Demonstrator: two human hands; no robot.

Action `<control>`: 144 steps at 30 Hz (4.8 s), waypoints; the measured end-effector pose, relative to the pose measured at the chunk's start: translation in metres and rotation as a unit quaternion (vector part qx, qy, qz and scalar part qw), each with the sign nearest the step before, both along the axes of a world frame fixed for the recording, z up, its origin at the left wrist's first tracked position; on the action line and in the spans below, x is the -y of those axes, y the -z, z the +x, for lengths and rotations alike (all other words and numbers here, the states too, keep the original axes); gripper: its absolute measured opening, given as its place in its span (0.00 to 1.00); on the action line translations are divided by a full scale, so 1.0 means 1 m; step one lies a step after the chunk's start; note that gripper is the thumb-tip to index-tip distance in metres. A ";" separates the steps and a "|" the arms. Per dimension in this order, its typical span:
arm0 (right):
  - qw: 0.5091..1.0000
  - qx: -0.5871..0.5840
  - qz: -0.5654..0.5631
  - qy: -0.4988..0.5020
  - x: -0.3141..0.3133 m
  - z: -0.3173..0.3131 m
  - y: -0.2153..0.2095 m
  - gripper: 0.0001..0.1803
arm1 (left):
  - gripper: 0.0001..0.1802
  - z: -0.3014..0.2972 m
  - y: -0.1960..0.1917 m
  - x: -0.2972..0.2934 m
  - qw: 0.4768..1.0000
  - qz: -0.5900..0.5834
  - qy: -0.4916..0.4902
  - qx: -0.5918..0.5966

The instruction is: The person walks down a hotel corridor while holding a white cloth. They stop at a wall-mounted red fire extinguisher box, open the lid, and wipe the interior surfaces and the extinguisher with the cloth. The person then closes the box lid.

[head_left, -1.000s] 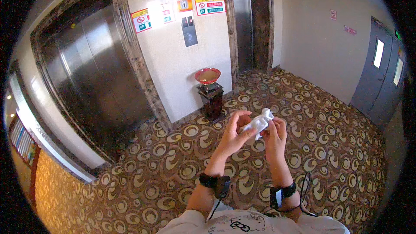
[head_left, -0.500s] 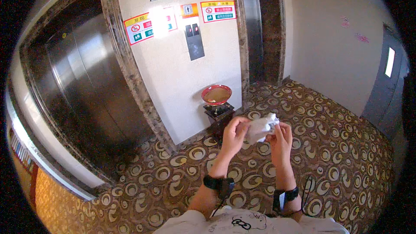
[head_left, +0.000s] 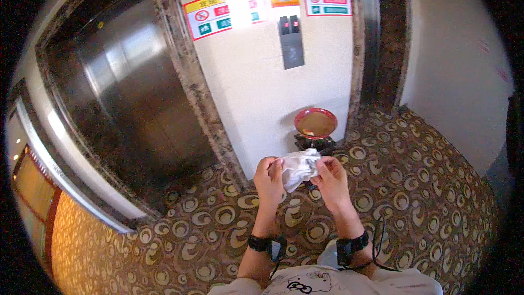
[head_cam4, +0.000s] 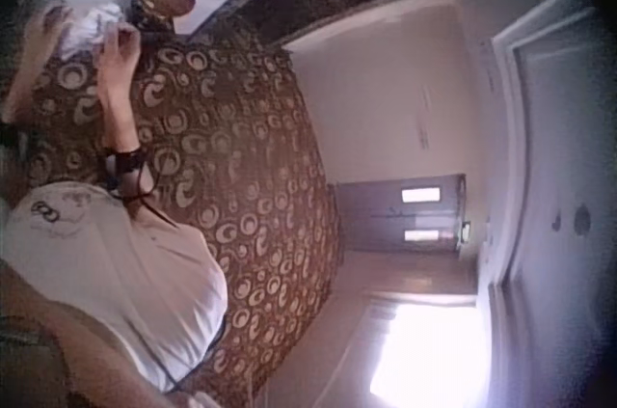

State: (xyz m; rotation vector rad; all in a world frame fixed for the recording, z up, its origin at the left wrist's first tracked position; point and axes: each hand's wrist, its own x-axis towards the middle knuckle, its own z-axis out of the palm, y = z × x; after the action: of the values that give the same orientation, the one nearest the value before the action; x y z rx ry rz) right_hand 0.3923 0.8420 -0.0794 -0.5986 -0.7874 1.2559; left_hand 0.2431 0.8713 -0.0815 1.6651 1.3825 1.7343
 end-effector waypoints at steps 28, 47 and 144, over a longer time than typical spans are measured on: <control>0.983 0.123 0.089 -0.107 -0.331 0.124 -0.043 0.22 | 0.09 0.147 -0.062 -0.305 0.994 0.031 0.007 0.104; 0.998 0.024 -0.013 -0.064 -0.378 0.182 -0.028 0.19 | 0.07 0.209 -0.040 -0.395 0.992 0.041 0.110 0.040; 0.938 0.119 -0.017 0.324 -0.380 0.375 0.019 0.12 | 0.10 0.441 0.008 -0.435 0.917 0.034 0.396 0.017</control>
State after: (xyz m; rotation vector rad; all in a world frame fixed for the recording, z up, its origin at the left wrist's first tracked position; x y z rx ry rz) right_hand 0.7678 1.2220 -0.0988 -0.9572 -0.6837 0.5951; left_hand 0.6837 1.3068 -0.0894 1.8505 0.4852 1.3103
